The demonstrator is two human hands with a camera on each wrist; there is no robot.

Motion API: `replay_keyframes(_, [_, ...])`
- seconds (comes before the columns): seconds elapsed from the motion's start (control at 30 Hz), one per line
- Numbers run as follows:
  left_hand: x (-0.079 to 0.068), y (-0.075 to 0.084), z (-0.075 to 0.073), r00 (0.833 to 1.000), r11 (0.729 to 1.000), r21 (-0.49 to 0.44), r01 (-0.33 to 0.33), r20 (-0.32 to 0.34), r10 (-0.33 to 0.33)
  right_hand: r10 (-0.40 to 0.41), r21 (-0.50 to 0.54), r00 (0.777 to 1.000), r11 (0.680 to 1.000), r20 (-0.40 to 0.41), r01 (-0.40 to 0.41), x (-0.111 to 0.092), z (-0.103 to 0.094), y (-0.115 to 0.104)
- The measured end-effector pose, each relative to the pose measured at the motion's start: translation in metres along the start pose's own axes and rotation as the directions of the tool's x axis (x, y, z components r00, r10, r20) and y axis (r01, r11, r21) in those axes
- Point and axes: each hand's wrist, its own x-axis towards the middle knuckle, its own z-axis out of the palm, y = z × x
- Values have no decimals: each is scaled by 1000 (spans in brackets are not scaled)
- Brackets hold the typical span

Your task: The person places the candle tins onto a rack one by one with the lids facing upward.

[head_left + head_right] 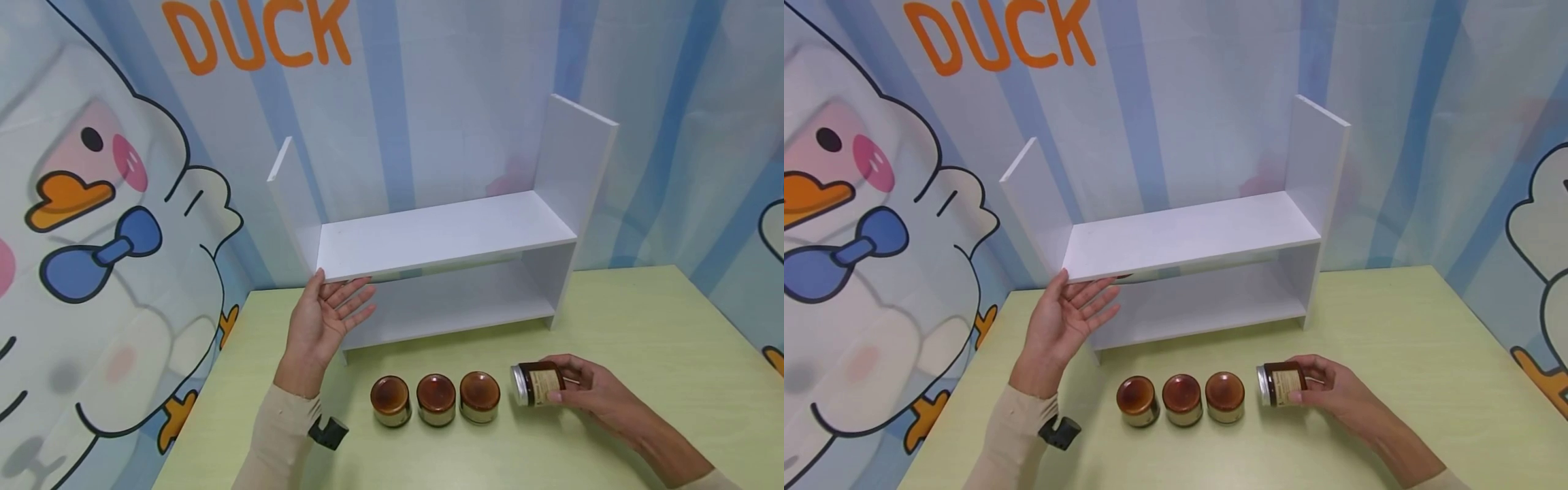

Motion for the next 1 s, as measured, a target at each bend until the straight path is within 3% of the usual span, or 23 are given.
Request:
replay_keyframes(0.8, [0,-1,-1,1000,1000,-7,-1,-2,1,28,-69,999,997,-16,-29,0,1,1])
replay_keyframes(1.0, [0,0,-2,1000,1000,-1,-1,4,1,13,-46,1000,999,-2,-13,0,0,1])
